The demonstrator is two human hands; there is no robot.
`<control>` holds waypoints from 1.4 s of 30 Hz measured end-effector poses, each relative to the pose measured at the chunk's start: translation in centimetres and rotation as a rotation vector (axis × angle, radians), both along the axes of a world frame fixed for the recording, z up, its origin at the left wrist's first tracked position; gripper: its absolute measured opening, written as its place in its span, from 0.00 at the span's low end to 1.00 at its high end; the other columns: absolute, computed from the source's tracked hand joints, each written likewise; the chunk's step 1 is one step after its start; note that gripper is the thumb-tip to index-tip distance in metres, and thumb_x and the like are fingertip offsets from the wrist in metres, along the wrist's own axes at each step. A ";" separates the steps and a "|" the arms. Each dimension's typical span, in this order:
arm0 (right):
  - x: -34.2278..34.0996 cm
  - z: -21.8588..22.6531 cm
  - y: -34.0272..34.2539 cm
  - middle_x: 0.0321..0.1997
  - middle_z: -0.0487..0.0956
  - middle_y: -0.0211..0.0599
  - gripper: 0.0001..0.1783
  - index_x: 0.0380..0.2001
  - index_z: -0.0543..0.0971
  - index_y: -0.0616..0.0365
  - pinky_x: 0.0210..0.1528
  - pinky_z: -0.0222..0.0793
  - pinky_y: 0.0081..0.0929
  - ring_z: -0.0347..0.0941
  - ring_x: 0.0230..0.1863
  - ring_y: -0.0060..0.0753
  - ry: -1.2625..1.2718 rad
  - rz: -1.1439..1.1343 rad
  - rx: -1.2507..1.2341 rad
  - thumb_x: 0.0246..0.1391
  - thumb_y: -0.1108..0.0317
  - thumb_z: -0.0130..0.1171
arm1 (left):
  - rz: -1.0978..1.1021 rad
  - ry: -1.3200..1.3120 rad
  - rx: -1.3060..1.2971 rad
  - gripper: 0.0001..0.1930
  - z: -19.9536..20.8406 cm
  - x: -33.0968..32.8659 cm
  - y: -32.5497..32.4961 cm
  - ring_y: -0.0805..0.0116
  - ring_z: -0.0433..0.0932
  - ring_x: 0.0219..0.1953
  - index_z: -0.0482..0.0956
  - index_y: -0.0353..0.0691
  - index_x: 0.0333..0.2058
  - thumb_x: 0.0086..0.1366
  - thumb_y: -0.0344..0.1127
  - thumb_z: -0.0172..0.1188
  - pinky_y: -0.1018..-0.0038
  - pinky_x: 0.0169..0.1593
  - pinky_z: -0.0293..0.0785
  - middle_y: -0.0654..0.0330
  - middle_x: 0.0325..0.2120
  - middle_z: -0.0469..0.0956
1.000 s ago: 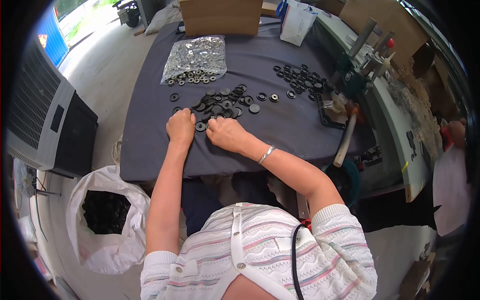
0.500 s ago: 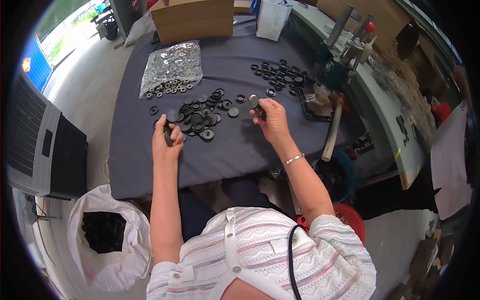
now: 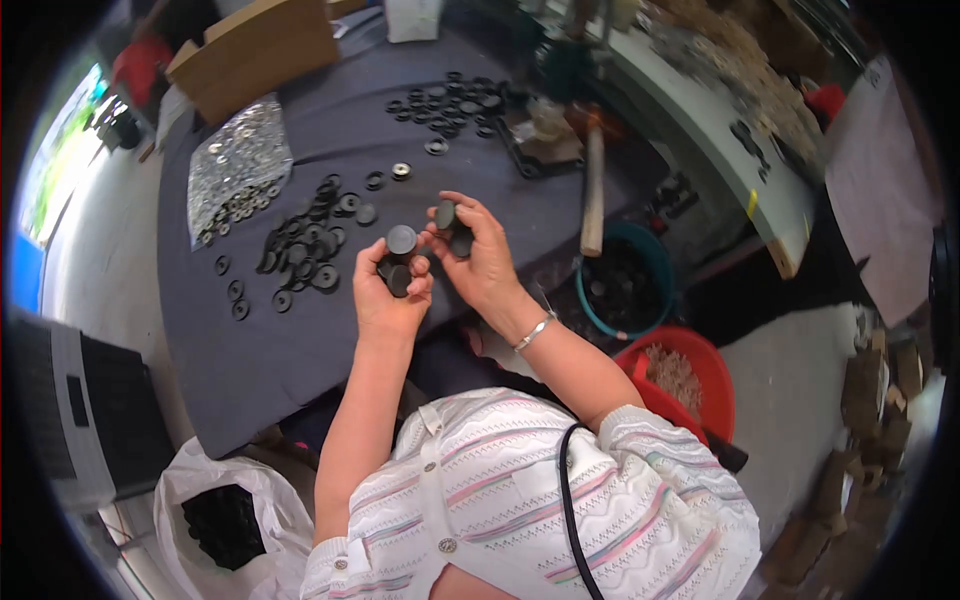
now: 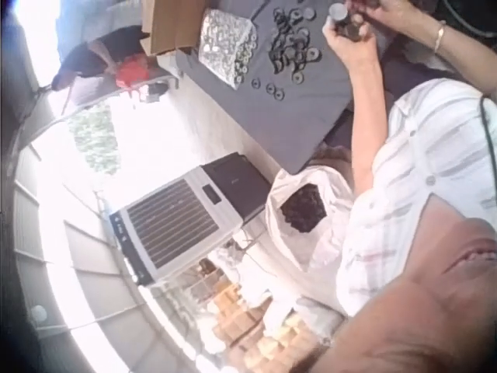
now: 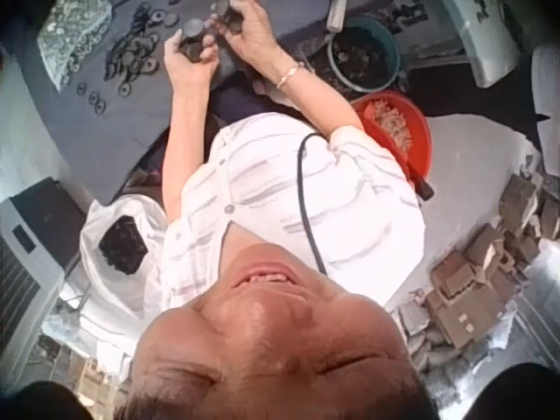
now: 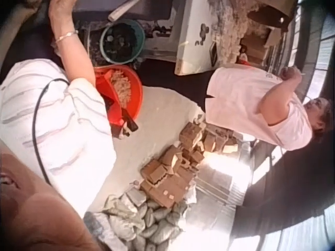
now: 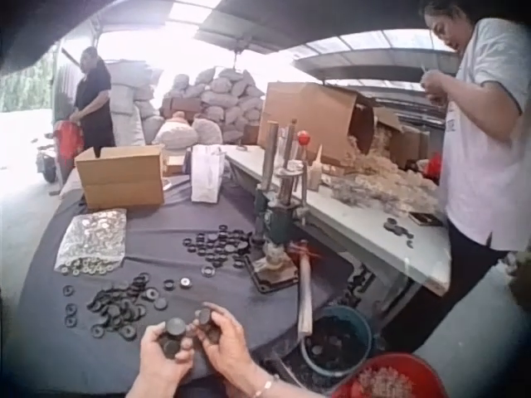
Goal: The person inserts metal bearings into rubber caps by hand, hammers them into place with a mallet, and connects the assembled parts. The person then takes rubber rings from a bag and sorts them on the table.
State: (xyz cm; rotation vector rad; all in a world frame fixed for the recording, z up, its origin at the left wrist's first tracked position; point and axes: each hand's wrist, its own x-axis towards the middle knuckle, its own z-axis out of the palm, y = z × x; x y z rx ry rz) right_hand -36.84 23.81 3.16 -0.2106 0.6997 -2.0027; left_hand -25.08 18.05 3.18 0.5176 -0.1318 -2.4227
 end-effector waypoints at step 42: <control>-10.6 0.9 -6.5 0.60 0.64 0.56 0.34 0.53 0.71 0.62 0.62 0.56 0.44 0.58 0.62 0.56 1.900 -0.414 0.519 0.44 0.55 0.65 | -0.084 -0.627 -1.333 0.08 -0.6 2.4 4.2 0.76 0.77 0.27 0.79 0.32 0.36 0.56 0.26 0.60 0.80 0.32 0.74 0.61 0.27 0.79</control>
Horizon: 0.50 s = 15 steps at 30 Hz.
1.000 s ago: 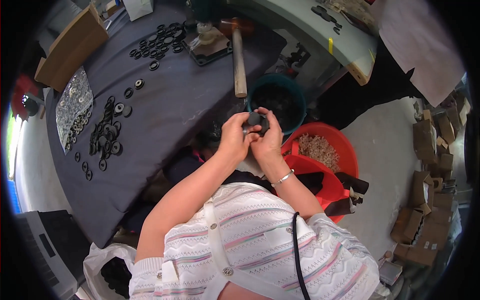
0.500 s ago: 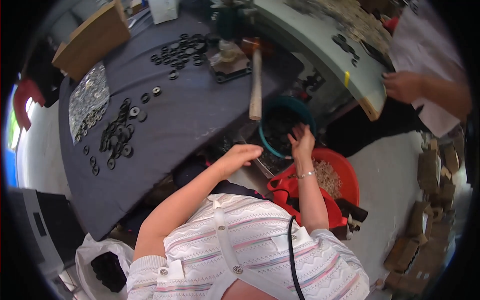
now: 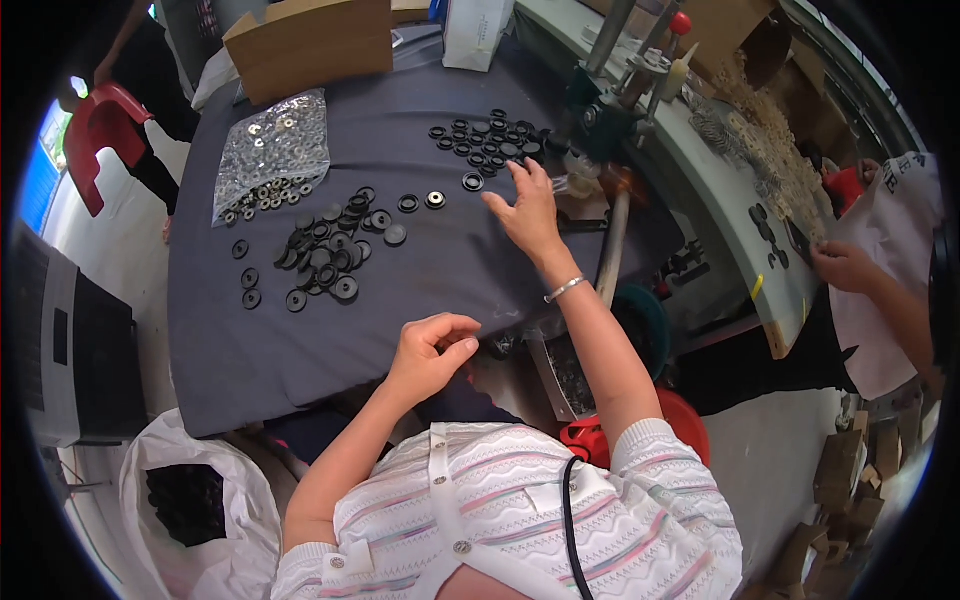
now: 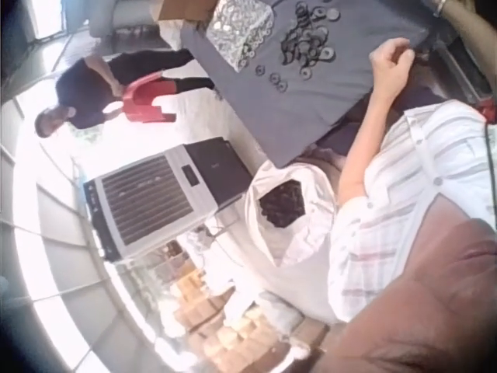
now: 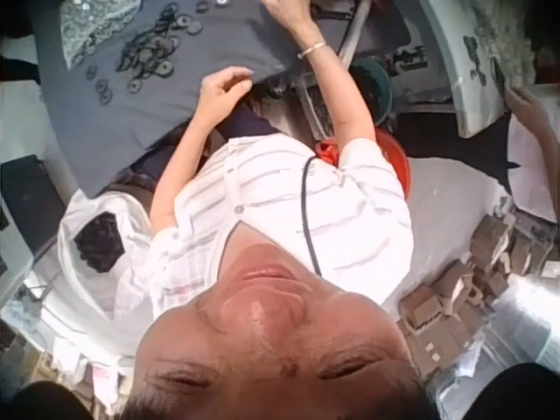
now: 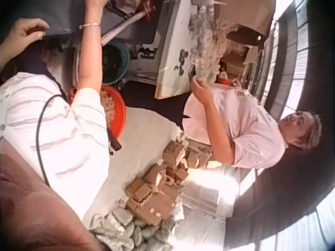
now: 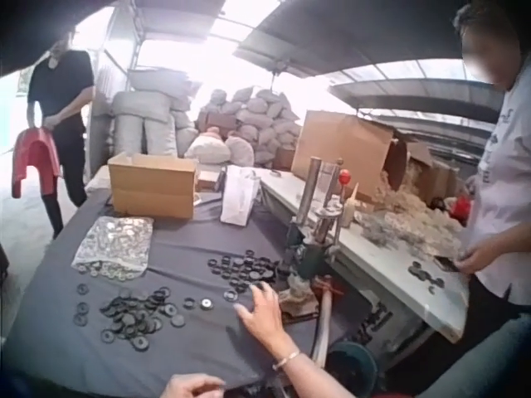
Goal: The person inserts metal bearings into rubber caps by hand, hammers them into place with a mallet, and connects the assembled parts. The person then takes rubber rings from a bag and sorts them on the table.
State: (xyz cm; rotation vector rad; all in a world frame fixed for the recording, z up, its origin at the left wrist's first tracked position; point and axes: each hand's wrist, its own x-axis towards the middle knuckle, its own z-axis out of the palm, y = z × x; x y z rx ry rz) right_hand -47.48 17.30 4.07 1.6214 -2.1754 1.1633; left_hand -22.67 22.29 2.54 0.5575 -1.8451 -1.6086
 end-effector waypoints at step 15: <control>-2.9 -2.9 -12.6 0.64 0.62 0.48 0.31 0.57 0.67 0.51 0.64 0.40 0.65 0.50 0.68 0.53 0.490 -0.205 0.345 0.54 0.49 0.55 | 0.453 -0.011 -0.422 0.05 -0.2 7.0 -3.9 0.74 0.71 0.18 0.78 0.32 0.31 0.54 0.21 0.58 0.79 0.23 0.66 0.59 0.21 0.75</control>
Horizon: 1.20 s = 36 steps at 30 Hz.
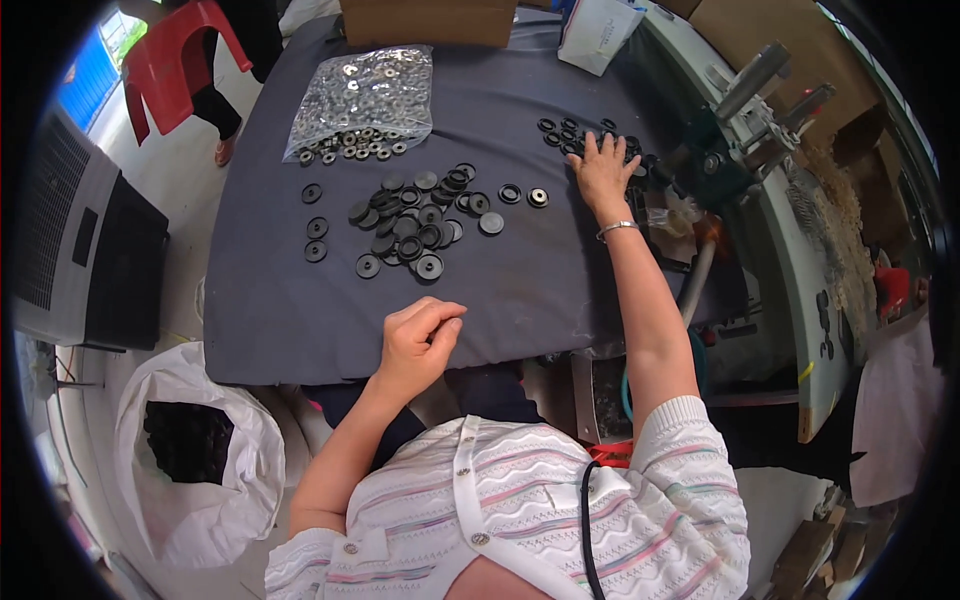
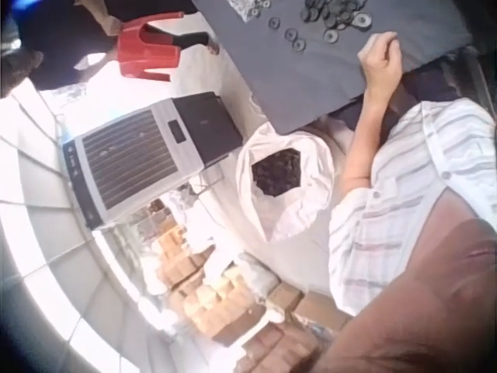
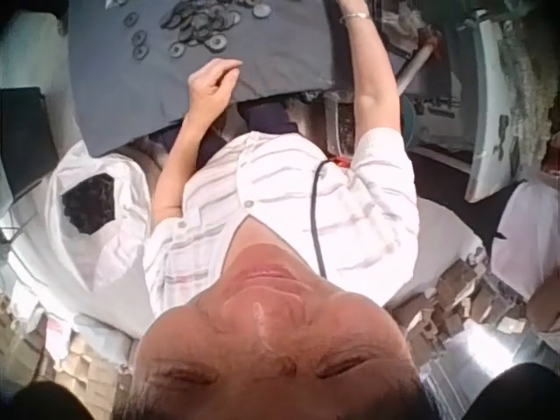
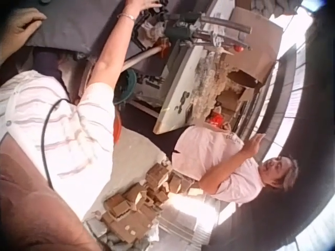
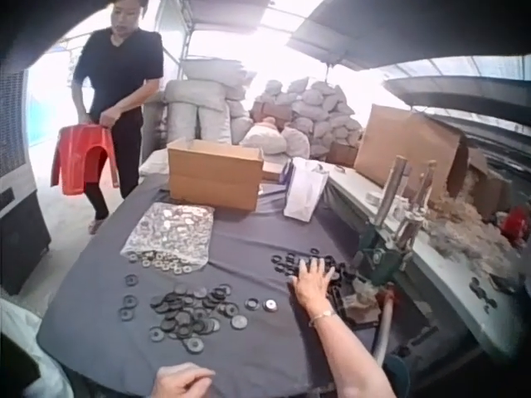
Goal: The person inserts metal bearings into rubber caps by hand, hammers them into place with a mallet, and connects the assembled parts. The person then takes rubber rings from a bag and sorts them on the table.
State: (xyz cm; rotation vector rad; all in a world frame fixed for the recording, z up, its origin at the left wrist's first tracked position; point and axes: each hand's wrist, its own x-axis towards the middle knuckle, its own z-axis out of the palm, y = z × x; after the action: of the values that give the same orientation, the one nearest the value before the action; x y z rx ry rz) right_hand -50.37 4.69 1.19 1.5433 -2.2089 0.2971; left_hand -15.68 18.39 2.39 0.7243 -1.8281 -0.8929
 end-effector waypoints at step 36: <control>13.0 3.1 -0.4 0.36 0.74 0.48 0.18 0.42 0.75 0.59 0.43 0.68 0.42 0.71 0.41 0.52 -0.344 0.923 0.144 0.44 0.70 0.58 | 0.438 -0.556 -0.394 0.09 -1.4 5.8 -15.6 0.48 0.75 0.33 0.81 0.39 0.30 0.50 0.28 0.53 0.58 0.39 0.74 0.51 0.30 0.78</control>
State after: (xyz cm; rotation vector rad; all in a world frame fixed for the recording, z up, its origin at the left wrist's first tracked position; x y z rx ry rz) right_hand -37.34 4.30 4.32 2.6830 -1.5874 0.7220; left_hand -9.89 2.77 0.94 1.1288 -2.1088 -0.0295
